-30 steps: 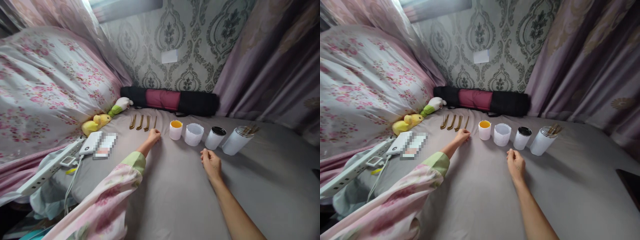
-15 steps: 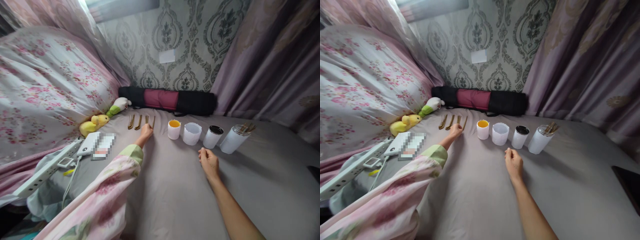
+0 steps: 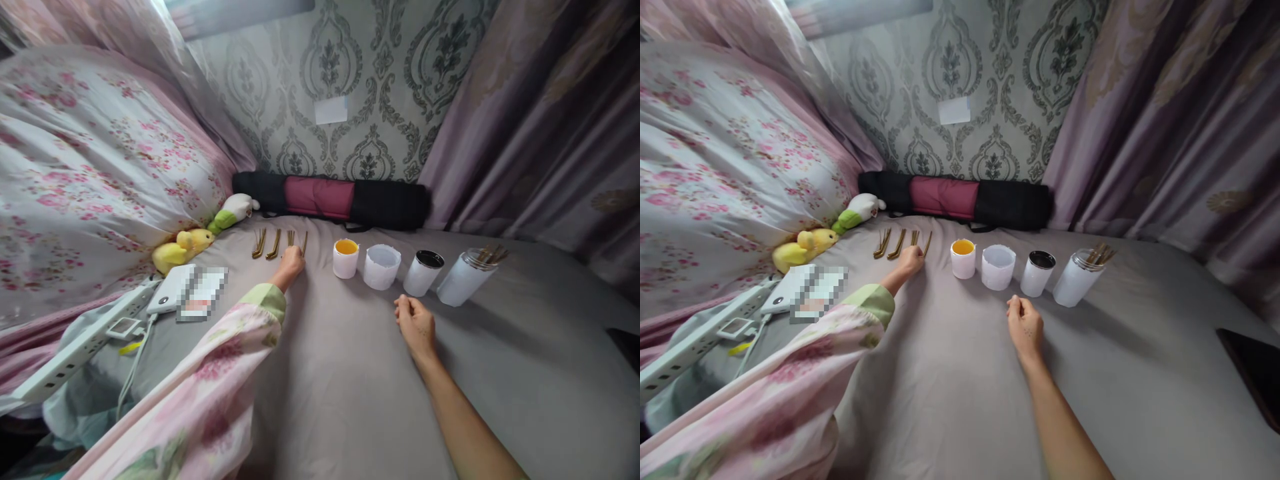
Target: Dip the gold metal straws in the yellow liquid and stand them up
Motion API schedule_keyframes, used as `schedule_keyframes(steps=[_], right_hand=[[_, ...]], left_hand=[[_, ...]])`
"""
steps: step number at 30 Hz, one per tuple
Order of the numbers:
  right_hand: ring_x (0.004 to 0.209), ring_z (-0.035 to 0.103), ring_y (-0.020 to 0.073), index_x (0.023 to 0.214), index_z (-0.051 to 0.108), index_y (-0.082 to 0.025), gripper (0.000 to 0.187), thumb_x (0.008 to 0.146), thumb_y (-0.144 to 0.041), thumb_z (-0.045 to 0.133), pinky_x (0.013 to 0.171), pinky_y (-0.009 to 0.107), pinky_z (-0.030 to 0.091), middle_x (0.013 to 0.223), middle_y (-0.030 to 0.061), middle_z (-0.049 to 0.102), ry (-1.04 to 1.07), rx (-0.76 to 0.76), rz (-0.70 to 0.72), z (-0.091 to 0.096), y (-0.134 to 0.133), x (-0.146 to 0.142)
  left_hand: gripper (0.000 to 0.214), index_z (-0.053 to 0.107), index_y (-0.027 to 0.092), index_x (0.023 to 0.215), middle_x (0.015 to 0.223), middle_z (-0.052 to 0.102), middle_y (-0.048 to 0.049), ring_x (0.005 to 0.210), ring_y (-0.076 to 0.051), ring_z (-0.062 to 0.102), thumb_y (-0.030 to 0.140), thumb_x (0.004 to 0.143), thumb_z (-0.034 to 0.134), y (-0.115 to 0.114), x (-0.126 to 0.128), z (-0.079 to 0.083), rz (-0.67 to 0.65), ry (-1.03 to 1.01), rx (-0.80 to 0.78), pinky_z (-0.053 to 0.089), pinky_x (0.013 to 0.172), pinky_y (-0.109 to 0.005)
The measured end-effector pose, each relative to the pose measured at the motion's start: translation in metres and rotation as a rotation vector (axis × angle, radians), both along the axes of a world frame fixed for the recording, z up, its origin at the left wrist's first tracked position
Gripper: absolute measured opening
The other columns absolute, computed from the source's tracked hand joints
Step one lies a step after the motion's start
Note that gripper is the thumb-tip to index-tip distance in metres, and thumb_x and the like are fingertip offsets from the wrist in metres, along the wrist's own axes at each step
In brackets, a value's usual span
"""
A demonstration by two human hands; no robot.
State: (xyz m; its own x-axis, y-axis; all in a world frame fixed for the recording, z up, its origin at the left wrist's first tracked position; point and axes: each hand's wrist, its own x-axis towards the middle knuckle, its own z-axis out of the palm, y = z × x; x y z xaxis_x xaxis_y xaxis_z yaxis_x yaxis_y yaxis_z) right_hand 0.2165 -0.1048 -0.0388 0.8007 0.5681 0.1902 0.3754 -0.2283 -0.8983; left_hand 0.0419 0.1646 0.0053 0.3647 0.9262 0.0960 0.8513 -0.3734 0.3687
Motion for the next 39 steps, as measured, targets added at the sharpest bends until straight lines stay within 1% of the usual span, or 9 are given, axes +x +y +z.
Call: schedule_keyframes(steps=[9,16,24,30,39], right_hand=[[0.049,0.052,0.0136,0.073,0.058,-0.016,0.044,0.078,-0.055,0.037,0.050,0.024,0.039,0.058,0.0032,0.057,0.022,0.000,-0.010,0.002,0.000,0.000],[0.049,0.051,0.0129,0.073,0.057,-0.016,0.042,0.079,-0.053,0.038,0.049,0.023,0.038,0.058,0.0029,0.056,0.025,0.002,-0.014,0.002,0.000,-0.001],[0.049,0.051,0.0127,0.073,0.057,-0.016,0.042,0.079,-0.053,0.038,0.049,0.023,0.038,0.057,0.0025,0.056,0.019,0.000,-0.010,0.003,0.000,-0.001],[0.049,0.051,0.0128,0.072,0.056,-0.016,0.041,0.080,-0.052,0.037,0.049,0.023,0.038,0.056,0.0023,0.055,0.002,-0.006,-0.014,0.003,0.001,-0.002],[0.049,0.051,0.0126,0.072,0.056,-0.017,0.040,0.080,-0.051,0.037,0.049,0.022,0.038,0.055,0.0017,0.054,0.003,-0.002,-0.017,0.004,0.000,-0.003]], left_hand=[[0.025,0.061,0.011,0.092,0.098,0.057,-0.0152,0.094,-0.022,0.054,0.010,0.071,0.047,0.006,0.004,-0.006,-0.017,0.077,0.032,0.041,0.081,-0.029],[0.026,0.060,0.012,0.093,0.098,0.058,-0.0146,0.095,-0.024,0.055,0.011,0.071,0.045,0.010,0.004,-0.012,-0.020,0.131,0.047,0.043,0.079,-0.031],[0.028,0.059,0.011,0.094,0.098,0.059,-0.0148,0.094,-0.023,0.056,0.009,0.072,0.042,0.006,0.004,-0.011,-0.032,0.156,0.075,0.043,0.078,-0.030],[0.029,0.060,0.011,0.096,0.100,0.058,-0.0147,0.095,-0.023,0.055,0.010,0.071,0.044,0.006,0.005,-0.011,-0.040,0.169,0.079,0.042,0.079,-0.028],[0.030,0.060,0.013,0.095,0.100,0.059,-0.0132,0.094,-0.022,0.056,0.010,0.070,0.044,0.005,0.006,-0.010,-0.034,0.175,0.079,0.043,0.078,-0.027]])
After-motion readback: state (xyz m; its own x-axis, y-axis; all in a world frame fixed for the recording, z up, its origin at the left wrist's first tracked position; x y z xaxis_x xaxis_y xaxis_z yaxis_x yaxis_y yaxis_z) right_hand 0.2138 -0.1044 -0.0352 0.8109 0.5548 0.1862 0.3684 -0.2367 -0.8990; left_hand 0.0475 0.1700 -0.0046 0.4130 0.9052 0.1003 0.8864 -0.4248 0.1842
